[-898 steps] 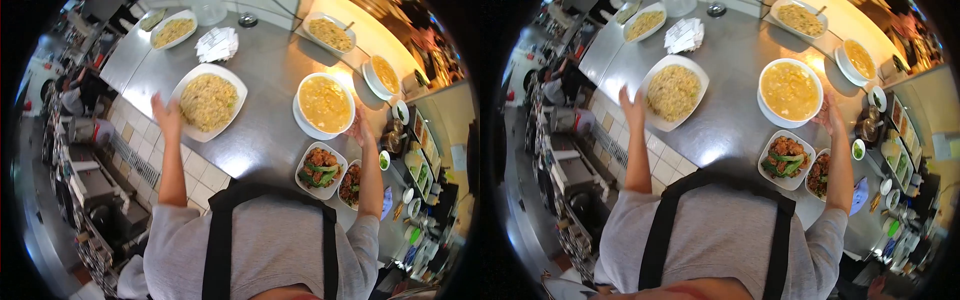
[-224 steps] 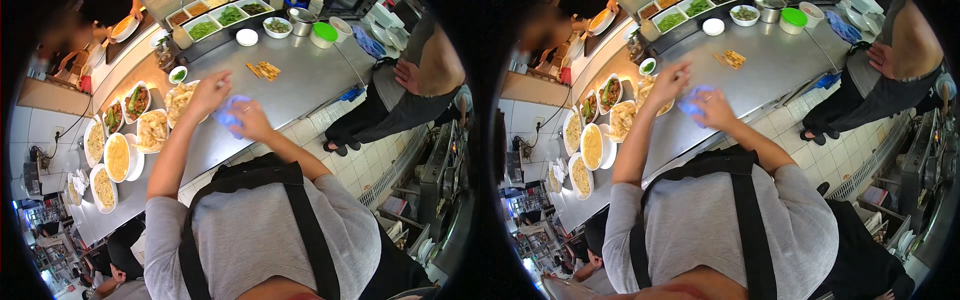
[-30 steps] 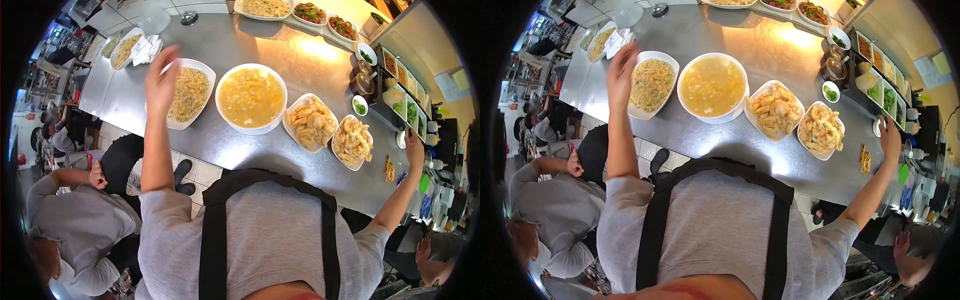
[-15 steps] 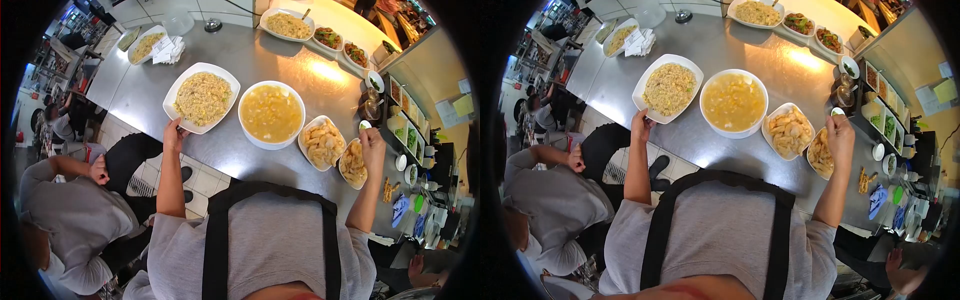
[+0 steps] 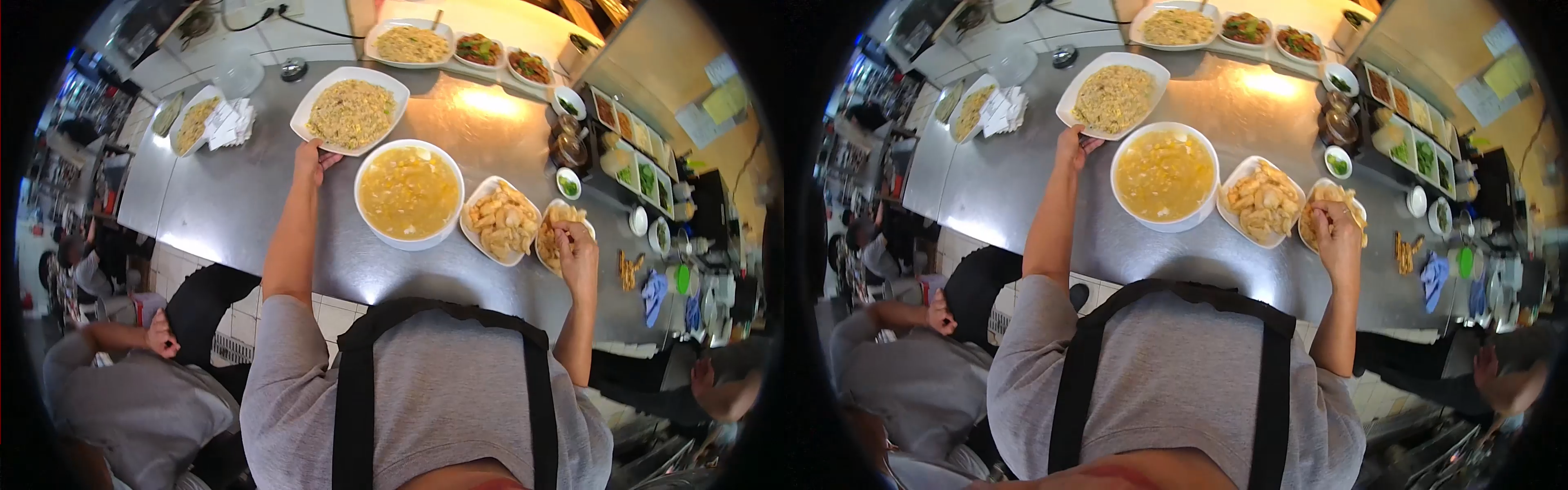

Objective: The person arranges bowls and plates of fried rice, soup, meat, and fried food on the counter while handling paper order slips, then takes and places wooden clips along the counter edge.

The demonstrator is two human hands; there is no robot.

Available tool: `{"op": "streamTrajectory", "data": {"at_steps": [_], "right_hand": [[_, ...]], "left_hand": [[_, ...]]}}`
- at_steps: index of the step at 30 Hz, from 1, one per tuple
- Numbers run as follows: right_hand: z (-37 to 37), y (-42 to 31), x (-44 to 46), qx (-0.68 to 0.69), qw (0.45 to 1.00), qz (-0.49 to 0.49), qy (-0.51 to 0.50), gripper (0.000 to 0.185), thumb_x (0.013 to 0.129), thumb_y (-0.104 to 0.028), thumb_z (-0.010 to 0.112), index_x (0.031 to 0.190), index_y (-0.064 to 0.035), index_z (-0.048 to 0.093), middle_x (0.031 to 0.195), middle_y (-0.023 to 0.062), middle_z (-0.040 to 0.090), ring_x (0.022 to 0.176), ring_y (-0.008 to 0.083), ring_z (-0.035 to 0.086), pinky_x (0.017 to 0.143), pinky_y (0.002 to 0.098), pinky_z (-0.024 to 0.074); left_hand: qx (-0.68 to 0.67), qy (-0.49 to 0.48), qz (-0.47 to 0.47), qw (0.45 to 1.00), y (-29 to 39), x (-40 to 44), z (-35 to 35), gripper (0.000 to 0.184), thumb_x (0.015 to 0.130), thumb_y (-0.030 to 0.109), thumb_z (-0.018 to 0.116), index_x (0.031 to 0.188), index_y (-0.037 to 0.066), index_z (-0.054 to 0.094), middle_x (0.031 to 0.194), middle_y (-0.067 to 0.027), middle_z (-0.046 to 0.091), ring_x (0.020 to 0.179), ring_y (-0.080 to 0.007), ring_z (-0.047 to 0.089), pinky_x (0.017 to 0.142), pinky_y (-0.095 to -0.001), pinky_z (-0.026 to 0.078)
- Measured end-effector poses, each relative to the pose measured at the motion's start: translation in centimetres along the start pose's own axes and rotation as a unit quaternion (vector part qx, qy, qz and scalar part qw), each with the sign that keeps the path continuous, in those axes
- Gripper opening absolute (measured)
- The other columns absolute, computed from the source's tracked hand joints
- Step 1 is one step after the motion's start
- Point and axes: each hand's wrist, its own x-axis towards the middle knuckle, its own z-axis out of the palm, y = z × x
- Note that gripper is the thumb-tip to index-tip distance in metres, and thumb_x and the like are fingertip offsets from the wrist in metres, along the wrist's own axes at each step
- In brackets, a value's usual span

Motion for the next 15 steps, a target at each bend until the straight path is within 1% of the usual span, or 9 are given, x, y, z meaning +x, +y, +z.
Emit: {"op": "streamTrajectory", "data": {"at_steps": [3, 5, 6, 8, 9, 10, 12, 13, 15], "right_hand": [[-0.2, 1.2, -2.4, 0.022, 0.998, 0.048, -0.016, 0.017, 0.085, -0.016, 0.058, 0.084, 0.0008, 0.062, 0.079, 0.012, 0.063, 0.066, 0.0209, 0.06, 0.062, 0.0311, 0.0476], [-0.6, 3.0, -4.2, 0.077, 0.974, 0.132, -0.168, 0.02, 0.085, -0.018, 0.058, 0.08, 0.0011, 0.062, 0.072, 0.0111, 0.062, 0.062, 0.0193, 0.059, 0.058, 0.0309, 0.047], [-0.9, 3.7, -5.0, 0.109, 0.95, 0.169, -0.239, 0.022, 0.085, -0.02, 0.058, 0.078, 0.0012, 0.062, 0.069, 0.0106, 0.062, 0.059, 0.0185, 0.059, 0.056, 0.0308, 0.0467], [-1.4, 5.4, -6.9, 0.069, 0.944, 0.207, -0.246, 0.031, 0.086, -0.026, 0.056, 0.073, 0.0008, 0.062, 0.061, 0.0078, 0.059, 0.053, 0.016, 0.058, 0.051, 0.0308, 0.0454], [-1.7, 7.5, -7.8, 0.04, 0.943, 0.231, -0.235, 0.032, 0.086, -0.028, 0.055, 0.072, 0.0007, 0.062, 0.06, 0.0076, 0.059, 0.051, 0.0157, 0.057, 0.05, 0.0308, 0.045], [-2.0, 9.5, -8.7, 0.012, 0.941, 0.252, -0.226, 0.034, 0.087, -0.029, 0.055, 0.072, 0.0007, 0.062, 0.059, 0.0074, 0.058, 0.05, 0.0153, 0.056, 0.049, 0.0307, 0.0447], [-2.5, 13.2, -9.7, 0.027, 0.93, 0.327, -0.164, 0.031, 0.088, -0.029, 0.053, 0.083, -0.0003, 0.062, 0.062, 0.0078, 0.06, 0.05, 0.0153, 0.057, 0.046, 0.0296, 0.0448], [-2.6, 14.2, -9.9, 0.034, 0.922, 0.361, -0.136, 0.03, 0.088, -0.029, 0.051, 0.089, -0.0007, 0.062, 0.064, 0.0081, 0.061, 0.049, 0.0152, 0.057, 0.044, 0.0291, 0.0448], [-2.8, 13.1, -9.3, 0.22, 0.88, 0.415, -0.067, 0.029, 0.089, -0.026, 0.049, 0.105, -0.0028, 0.055, 0.07, 0.0091, 0.062, 0.051, 0.016, 0.059, 0.043, 0.0277, 0.047]], "left_hand": [[-0.04, -0.046, -0.015, 0.998, -0.8, 1.3, 2.4, 0.032, 0.087, 0.01, 0.046, 0.116, -0.005, 0.043, 0.099, -0.0186, 0.058, 0.075, -0.029, 0.063, 0.065, -0.0397, 0.057], [-0.086, -0.114, -0.013, 0.99, -1.7, 2.0, 2.9, 0.033, 0.088, 0.014, 0.05, 0.115, -0.005, 0.044, 0.103, -0.0199, 0.057, 0.084, -0.0297, 0.061, 0.075, -0.0417, 0.055], [-0.088, -0.135, -0.076, 0.984, -1.7, 2.5, 2.7, 0.033, 0.09, 0.016, 0.05, 0.116, -0.003, 0.045, 0.104, -0.0179, 0.057, 0.089, -0.028, 0.059, 0.082, -0.0417, 0.051], [0.004, -0.105, -0.079, 0.991, -1.3, 2.1, 2.1, 0.032, 0.087, 0.021, 0.056, 0.111, 0.001, 0.05, 0.104, -0.0125, 0.056, 0.088, -0.0237, 0.058, 0.077, -0.0378, 0.049], [0.076, -0.059, -0.03, 0.995, -1.2, 2.0, 1.9, 0.036, 0.085, 0.022, 0.059, 0.112, -0.001, 0.051, 0.098, -0.0112, 0.058, 0.084, -0.0219, 0.057, 0.077, -0.0362, 0.048], [0.148, -0.008, 0.099, 0.984, -1.2, 1.7, 2.1, 0.033, 0.087, 0.019, 0.057, 0.113, -0.001, 0.051, 0.1, -0.0109, 0.058, 0.087, -0.0209, 0.057, 0.078, -0.0343, 0.048], [0.273, 0.1, 0.352, 0.89, -0.7, 1.1, 2.5, 0.028, 0.089, 0.013, 0.052, 0.114, -0.001, 0.051, 0.104, -0.0103, 0.058, 0.093, -0.0188, 0.057, 0.079, -0.0305, 0.048], [0.266, 0.044, 0.375, 0.887, 1.1, -3.3, 5.8, 0.026, 0.089, 0.011, 0.051, 0.112, 0.0, 0.053, 0.104, -0.0091, 0.059, 0.094, -0.0172, 0.057, 0.081, -0.0294, 0.047], [0.306, -0.115, 0.38, 0.865, 1.9, -9.3, 12.5, 0.024, 0.089, 0.009, 0.05, 0.11, 0.0, 0.057, 0.104, -0.0091, 0.061, 0.096, -0.0176, 0.057, 0.084, -0.0293, 0.045]]}}
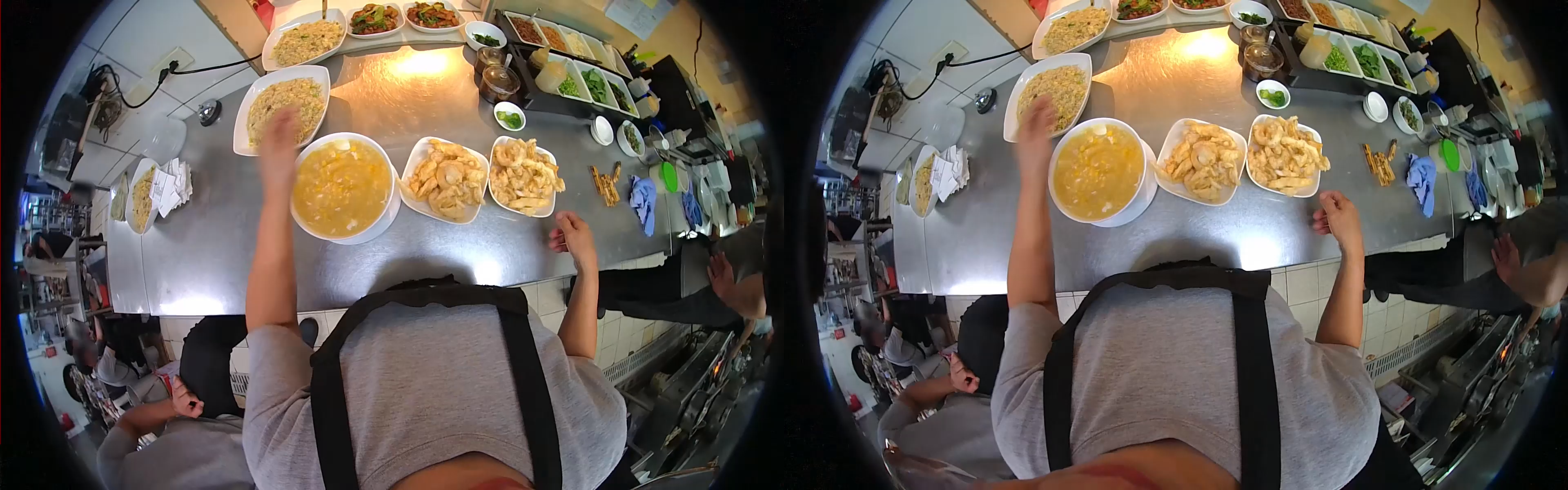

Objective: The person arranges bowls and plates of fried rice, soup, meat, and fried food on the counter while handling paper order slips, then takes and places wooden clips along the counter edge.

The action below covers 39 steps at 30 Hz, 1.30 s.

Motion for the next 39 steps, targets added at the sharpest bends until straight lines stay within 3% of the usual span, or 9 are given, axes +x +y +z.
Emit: {"op": "streamTrajectory", "data": {"at_steps": [4, 6, 9, 21, 22, 24, 26, 30, 39], "right_hand": [[2.0, -1.5, 0.2, 0.247, 0.965, 0.003, -0.087, 0.041, 0.089, -0.02, 0.046, 0.127, -0.0068, 0.037, 0.083, 0.0107, 0.063, 0.055, 0.0186, 0.063, 0.046, 0.0275, 0.0528], [3.2, -0.6, 1.1, 0.25, 0.965, -0.008, -0.081, 0.04, 0.089, -0.017, 0.045, 0.127, -0.0058, 0.036, 0.084, 0.0132, 0.063, 0.056, 0.0201, 0.064, 0.047, 0.0281, 0.0542], [4.3, 0.5, 2.2, 0.295, 0.953, -0.01, -0.062, 0.038, 0.088, -0.012, 0.043, 0.125, -0.0039, 0.037, 0.085, 0.0162, 0.063, 0.059, 0.0222, 0.065, 0.047, 0.0286, 0.0552], [1.8, -7.7, 4.6, 0.25, 0.962, -0.073, -0.086, 0.04, 0.083, -0.006, 0.04, 0.121, 0.0051, 0.04, 0.084, 0.0201, 0.064, 0.058, 0.0233, 0.065, 0.048, 0.0277, 0.0551], [2.3, -9.0, 5.3, 0.252, 0.959, -0.083, -0.098, 0.042, 0.084, -0.007, 0.039, 0.124, 0.0055, 0.038, 0.086, 0.0202, 0.063, 0.059, 0.0233, 0.065, 0.05, 0.0283, 0.0555], [3.8, -11.6, 6.6, 0.26, 0.955, -0.094, -0.109, 0.041, 0.084, -0.007, 0.039, 0.123, 0.0054, 0.038, 0.087, 0.0204, 0.063, 0.06, 0.0233, 0.065, 0.05, 0.0278, 0.0555], [5.8, -13.5, 8.5, 0.271, 0.949, -0.105, -0.123, 0.04, 0.084, -0.007, 0.039, 0.123, 0.0046, 0.039, 0.087, 0.0201, 0.063, 0.061, 0.0234, 0.065, 0.051, 0.0275, 0.0556], [9.8, -15.5, 13.1, 0.281, 0.943, -0.107, -0.142, 0.038, 0.084, -0.007, 0.038, 0.122, 0.002, 0.038, 0.087, 0.0198, 0.063, 0.064, 0.0252, 0.066, 0.053, 0.0299, 0.0562], [15.8, -16.9, 18.9, 0.291, 0.947, -0.097, -0.097, 0.036, 0.086, -0.011, 0.039, 0.121, -0.0061, 0.037, 0.086, 0.0144, 0.062, 0.057, 0.0208, 0.063, 0.048, 0.0293, 0.053]], "left_hand": [[0.164, -0.398, 0.125, 0.894, 3.9, 0.9, 8.5, 0.027, 0.084, 0.011, 0.049, 0.107, 0.002, 0.061, 0.103, -0.0165, 0.063, 0.101, -0.0318, 0.057, 0.092, -0.038, 0.042], [0.262, -0.537, 0.192, 0.779, 1.8, 2.1, 13.3, 0.03, 0.081, 0.005, 0.05, 0.11, 0.003, 0.057, 0.103, -0.0171, 0.062, 0.09, -0.0275, 0.062, 0.076, -0.036, 0.049], [0.28, -0.707, -0.05, 0.647, 1.3, 2.9, 17.2, 0.036, 0.076, 0.0, 0.052, 0.111, 0.005, 0.057, 0.094, -0.0168, 0.064, 0.073, -0.0224, 0.065, 0.06, -0.0338, 0.054], [0.18, -0.598, -0.187, 0.758, -5.6, 11.8, 19.1, 0.038, 0.075, -0.002, 0.05, 0.11, 0.008, 0.06, 0.08, -0.0147, 0.065, 0.063, -0.0206, 0.066, 0.053, -0.0321, 0.057], [0.142, -0.653, -0.016, 0.744, -11.8, 15.2, 20.2, 0.036, 0.075, -0.002, 0.05, 0.108, 0.008, 0.061, 0.079, -0.0158, 0.065, 0.063, -0.0214, 0.066, 0.052, -0.0328, 0.057], [0.134, -0.631, 0.034, 0.764, -15.6, 17.5, 20.1, 0.029, 0.074, -0.002, 0.053, 0.1, 0.004, 0.063, 0.078, -0.0162, 0.065, 0.063, -0.0229, 0.066, 0.051, -0.0335, 0.056], [0.198, -0.485, -0.207, 0.826, -8.3, 18.5, 17.8, 0.019, 0.069, -0.001, 0.059, 0.086, -0.002, 0.066, 0.076, -0.0149, 0.066, 0.064, -0.0244, 0.067, 0.05, -0.0338, 0.056], [0.245, -0.402, -0.216, 0.855, -9.8, 22.1, 17.6, 0.019, 0.07, -0.003, 0.053, 0.083, -0.004, 0.066, 0.072, -0.0178, 0.066, 0.06, -0.0247, 0.067, 0.049, -0.0349, 0.054], [0.447, -0.205, 0.083, 0.867, -6.2, 22.1, 15.7, 0.019, 0.076, 0.008, 0.054, 0.088, -0.002, 0.065, 0.088, -0.0209, 0.064, 0.082, -0.0308, 0.064, 0.072, -0.0396, 0.051]]}}
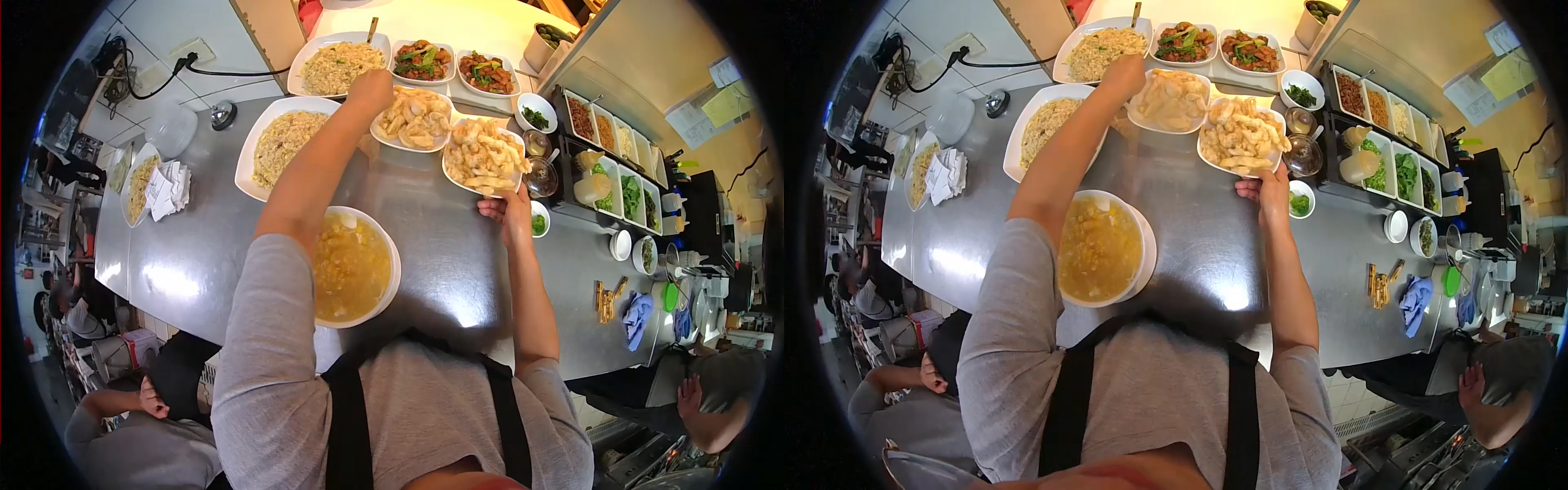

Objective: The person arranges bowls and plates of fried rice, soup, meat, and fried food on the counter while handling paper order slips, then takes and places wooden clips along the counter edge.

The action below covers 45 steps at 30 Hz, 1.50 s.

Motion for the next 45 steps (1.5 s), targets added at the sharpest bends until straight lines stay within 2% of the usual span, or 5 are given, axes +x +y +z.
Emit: {"op": "streamTrajectory", "data": {"at_steps": [6, 13, 21, 29, 45], "right_hand": [[1.2, 0.0, 3.1, -0.027, 0.999, 0.004, 0.022, 0.028, 0.087, -0.013, 0.038, 0.114, -0.0057, 0.041, 0.08, 0.0132, 0.059, 0.057, 0.021, 0.062, 0.048, 0.0308, 0.0538], [1.6, 0.4, 7.7, -0.007, 1.0, -0.003, 0.017, 0.027, 0.09, -0.02, 0.039, 0.111, -0.0032, 0.043, 0.084, 0.0135, 0.056, 0.057, 0.0213, 0.06, 0.048, 0.0316, 0.054], [2.3, 5.9, 1.7, 0.085, 0.995, -0.012, -0.044, 0.037, 0.088, -0.023, 0.053, 0.118, -0.002, 0.045, 0.097, 0.0131, 0.058, 0.067, 0.0208, 0.062, 0.057, 0.0293, 0.0537], [5.0, 7.3, -11.5, -0.06, 0.946, 0.122, -0.294, 0.052, 0.092, -0.035, 0.047, 0.134, -0.0077, 0.037, 0.105, 0.0068, 0.059, 0.073, 0.0149, 0.061, 0.062, 0.0264, 0.0514], [1.8, 5.5, -11.3, 0.026, 0.977, 0.071, -0.198, 0.055, 0.091, -0.047, 0.044, 0.137, -0.0188, 0.033, 0.101, 0.0064, 0.054, 0.075, 0.0176, 0.059, 0.062, 0.029, 0.0533]], "left_hand": [[-0.211, 0.081, 0.011, 0.974, -0.1, -10.1, -8.9, 0.024, 0.084, 0.018, 0.056, 0.106, 0.008, 0.061, 0.094, -0.0146, 0.066, 0.085, -0.0277, 0.064, 0.074, -0.0349, 0.05], [-0.383, 0.197, -0.258, 0.865, -3.4, -31.8, -9.8, 0.023, 0.089, 0.02, 0.057, 0.098, -0.001, 0.062, 0.072, -0.0023, 0.059, 0.063, -0.0083, 0.053, 0.057, -0.0227, 0.044], [-0.742, -0.008, -0.43, 0.514, 0.0, -43.8, -3.6, 0.046, 0.09, 0.042, 0.05, 0.116, 0.003, 0.051, 0.106, -0.0116, 0.058, 0.078, -0.0185, 0.062, 0.07, -0.0305, 0.051], [-0.759, -0.061, -0.341, 0.551, -0.8, -43.9, -1.2, 0.052, 0.087, 0.048, 0.052, 0.111, 0.002, 0.053, 0.099, -0.0141, 0.062, 0.08, -0.0212, 0.065, 0.077, -0.0349, 0.054], [-0.78, -0.041, -0.333, 0.528, 5.0, -37.1, 0.0, 0.063, 0.077, 0.05, 0.064, 0.115, 0.002, 0.051, 0.087, -0.007, 0.056, 0.078, -0.0191, 0.062, 0.071, -0.0306, 0.054]]}}
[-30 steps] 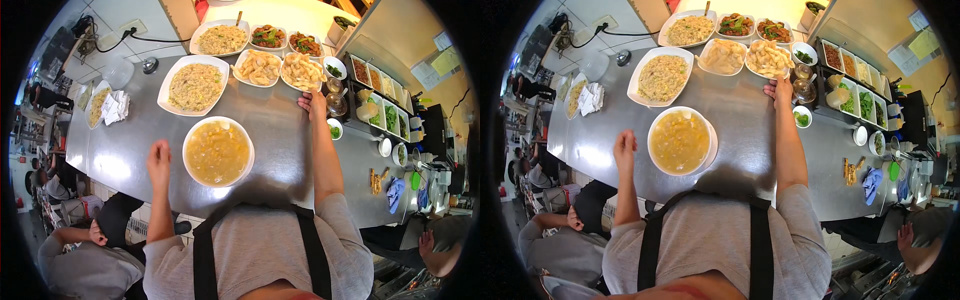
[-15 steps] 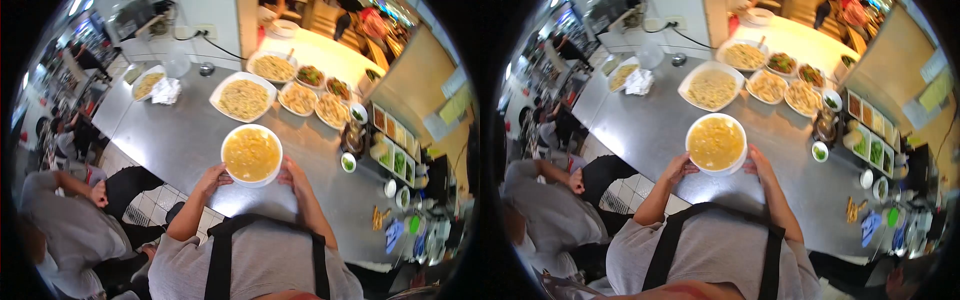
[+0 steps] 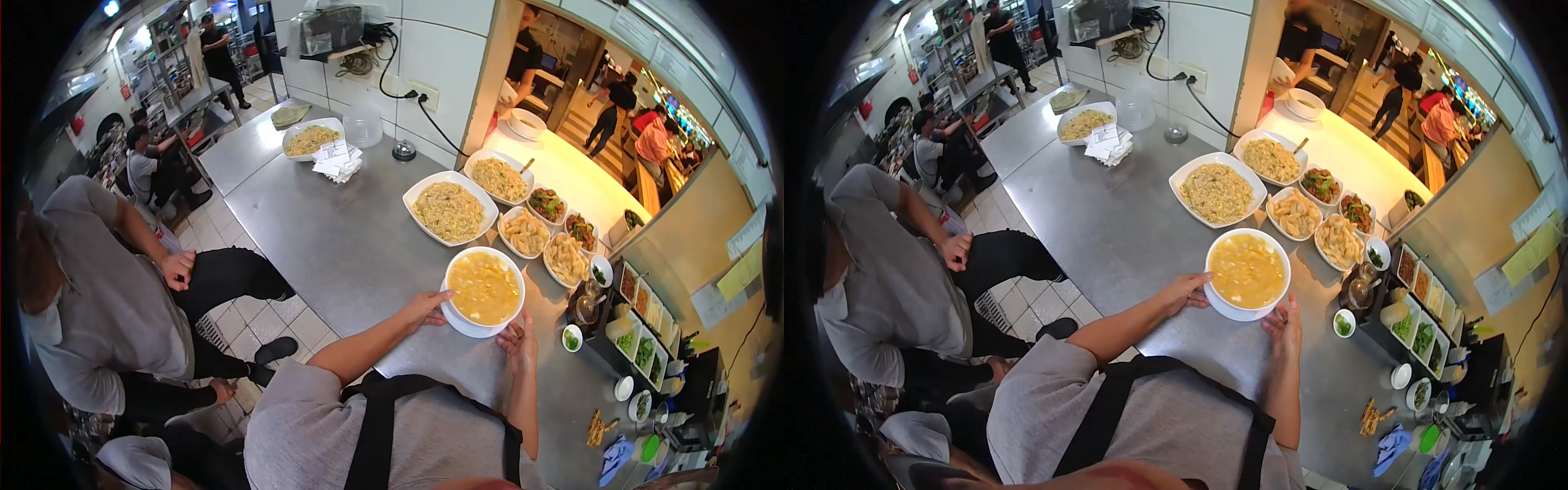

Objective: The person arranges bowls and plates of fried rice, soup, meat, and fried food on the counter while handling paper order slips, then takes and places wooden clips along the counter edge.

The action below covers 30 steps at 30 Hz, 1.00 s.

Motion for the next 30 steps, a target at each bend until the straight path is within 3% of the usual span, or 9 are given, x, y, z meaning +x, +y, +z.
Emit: {"op": "streamTrajectory", "data": {"at_steps": [4, 10, 16, 19, 23, 24, 27, 30], "right_hand": [[-2.3, -0.1, -0.9, 0.004, 0.999, -0.018, 0.043, 0.054, 0.091, -0.045, 0.046, 0.136, -0.0179, 0.034, 0.105, 0.0075, 0.053, 0.078, 0.0207, 0.06, 0.062, 0.0307, 0.053], [-5.9, 0.5, -4.1, 0.023, 0.997, -0.023, 0.065, 0.044, 0.091, -0.033, 0.05, 0.125, -0.0059, 0.043, 0.102, 0.0102, 0.057, 0.076, 0.0228, 0.063, 0.062, 0.0312, 0.0543], [-7.0, 1.3, -5.5, 0.016, 0.998, -0.04, 0.053, 0.03, 0.092, -0.019, 0.049, 0.118, -0.0023, 0.049, 0.097, 0.0094, 0.059, 0.073, 0.0199, 0.064, 0.062, 0.0291, 0.0544], [-6.2, 0.9, -5.7, -0.025, 0.997, -0.049, 0.05, 0.028, 0.092, -0.019, 0.05, 0.115, -0.0019, 0.051, 0.096, 0.0081, 0.059, 0.07, 0.0172, 0.062, 0.06, 0.0262, 0.0525], [-5.4, -0.1, -4.8, -0.123, 0.976, -0.142, 0.107, 0.021, 0.093, -0.024, 0.05, 0.093, -0.0036, 0.056, 0.081, 0.0048, 0.058, 0.063, 0.0121, 0.057, 0.056, 0.0229, 0.0456], [-4.4, -1.3, -4.8, -0.143, 0.969, -0.174, 0.107, 0.022, 0.093, -0.025, 0.049, 0.087, -0.0046, 0.056, 0.077, 0.0041, 0.057, 0.062, 0.0114, 0.055, 0.056, 0.0228, 0.0437], [2.3, -6.0, -5.2, -0.245, 0.917, -0.309, 0.061, 0.031, 0.094, -0.028, 0.047, 0.071, -0.007, 0.051, 0.067, 0.0029, 0.052, 0.061, 0.0119, 0.05, 0.058, 0.025, 0.0404], [11.7, -10.6, -3.5, -0.379, 0.844, -0.38, 0.018, 0.023, 0.091, -0.015, 0.05, 0.072, -0.0019, 0.052, 0.071, 0.0066, 0.053, 0.065, 0.0136, 0.05, 0.063, 0.0259, 0.0402]], "left_hand": [[-0.003, -0.007, -0.006, 1.0, -0.6, 2.4, 2.1, 0.059, 0.077, 0.051, 0.064, 0.112, 0.004, 0.054, 0.087, -0.006, 0.056, 0.075, -0.0171, 0.062, 0.067, -0.0279, 0.053], [0.0, -0.001, 0.004, 1.0, -0.9, 5.2, 4.6, 0.057, 0.077, 0.054, 0.063, 0.105, 0.004, 0.056, 0.083, -0.006, 0.061, 0.069, -0.0144, 0.061, 0.061, -0.0252, 0.051], [0.02, -0.011, -0.004, 1.0, -0.9, 7.4, 6.3, 0.051, 0.08, 0.052, 0.06, 0.103, 0.007, 0.058, 0.082, -0.0036, 0.061, 0.07, -0.0129, 0.06, 0.062, -0.0242, 0.051], [0.018, -0.026, -0.001, 0.999, -1.2, 8.2, 6.9, 0.049, 0.08, 0.052, 0.06, 0.103, 0.008, 0.058, 0.084, -0.0023, 0.061, 0.069, -0.0117, 0.059, 0.062, -0.0232, 0.05], [0.018, -0.092, -0.009, 0.996, -1.6, 8.0, 4.9, 0.049, 0.08, 0.052, 0.06, 0.103, 0.009, 0.057, 0.084, -0.0012, 0.06, 0.069, -0.0105, 0.057, 0.062, -0.0222, 0.049], [0.052, -0.073, 0.007, 0.996, -1.4, 7.2, 4.0, 0.043, 0.083, 0.05, 0.058, 0.094, 0.008, 0.059, 0.079, -0.0004, 0.06, 0.065, -0.0098, 0.056, 0.062, -0.0214, 0.047], [0.185, -0.142, 0.083, 0.969, 0.4, 5.3, -1.1, 0.04, 0.087, 0.046, 0.055, 0.079, 0.007, 0.06, 0.07, -0.0002, 0.058, 0.06, -0.0097, 0.054, 0.058, -0.0239, 0.046], [0.265, -0.037, 0.126, 0.955, 4.9, 2.6, -8.0, 0.04, 0.088, 0.039, 0.055, 0.068, 0.005, 0.059, 0.064, -0.0015, 0.057, 0.055, -0.0124, 0.053, 0.055, -0.0272, 0.044]]}}
